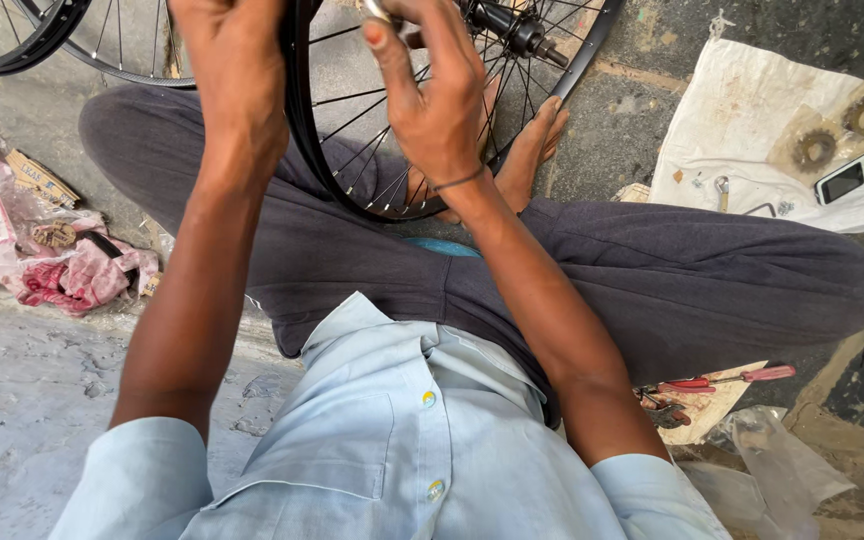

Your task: The person holds a bicycle wheel rim and rubs a metal bearing part along the inner surface of the rim by hand.

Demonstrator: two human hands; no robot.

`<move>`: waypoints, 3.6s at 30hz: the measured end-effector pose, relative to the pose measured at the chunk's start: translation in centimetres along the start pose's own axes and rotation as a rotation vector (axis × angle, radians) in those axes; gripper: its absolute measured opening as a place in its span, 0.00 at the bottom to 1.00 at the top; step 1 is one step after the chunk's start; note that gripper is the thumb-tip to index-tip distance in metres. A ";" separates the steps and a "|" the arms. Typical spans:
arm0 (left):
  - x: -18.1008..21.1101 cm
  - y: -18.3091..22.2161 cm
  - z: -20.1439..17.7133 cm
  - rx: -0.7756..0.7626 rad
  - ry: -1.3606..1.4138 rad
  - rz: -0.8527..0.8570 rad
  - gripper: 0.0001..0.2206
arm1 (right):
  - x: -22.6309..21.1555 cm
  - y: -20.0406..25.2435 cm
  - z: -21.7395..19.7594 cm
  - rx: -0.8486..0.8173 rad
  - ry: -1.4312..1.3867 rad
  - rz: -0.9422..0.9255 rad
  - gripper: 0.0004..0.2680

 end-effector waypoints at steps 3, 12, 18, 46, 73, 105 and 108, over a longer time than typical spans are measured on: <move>1.0 0.6 0.9 -0.138 0.049 -0.133 0.14 | -2.6 1.2 -2.6 0.323 0.072 -0.190 0.10; -1.3 7.1 -2.1 0.022 0.189 -0.104 0.19 | -3.5 1.4 -2.9 -0.319 -0.267 0.117 0.17; -0.6 7.0 -2.3 0.019 0.254 -0.280 0.16 | -2.7 1.8 -0.8 -0.275 -0.459 0.208 0.07; -0.8 6.3 -0.9 -0.004 0.271 -0.283 0.16 | -3.3 0.5 -0.7 -0.136 -0.275 0.113 0.09; -1.1 6.0 -1.5 -0.026 0.202 -0.244 0.18 | -6.1 0.7 -2.1 -0.191 -0.162 -0.045 0.12; 0.2 5.2 -1.4 0.058 0.267 -0.261 0.15 | -6.6 -0.6 -0.1 -0.143 0.205 -0.130 0.13; 0.5 5.5 -1.6 0.017 0.224 -0.261 0.17 | -7.7 0.4 -1.7 -0.031 0.000 -0.294 0.16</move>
Point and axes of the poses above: each hand's wrist, its own y-axis away from the middle knuckle, its own z-axis out of the palm, x = y × z, the point moved 4 cm from there along -y, towards the middle knuckle, and after that the axes turned 11 degrees about x, right-handed, at the moved point
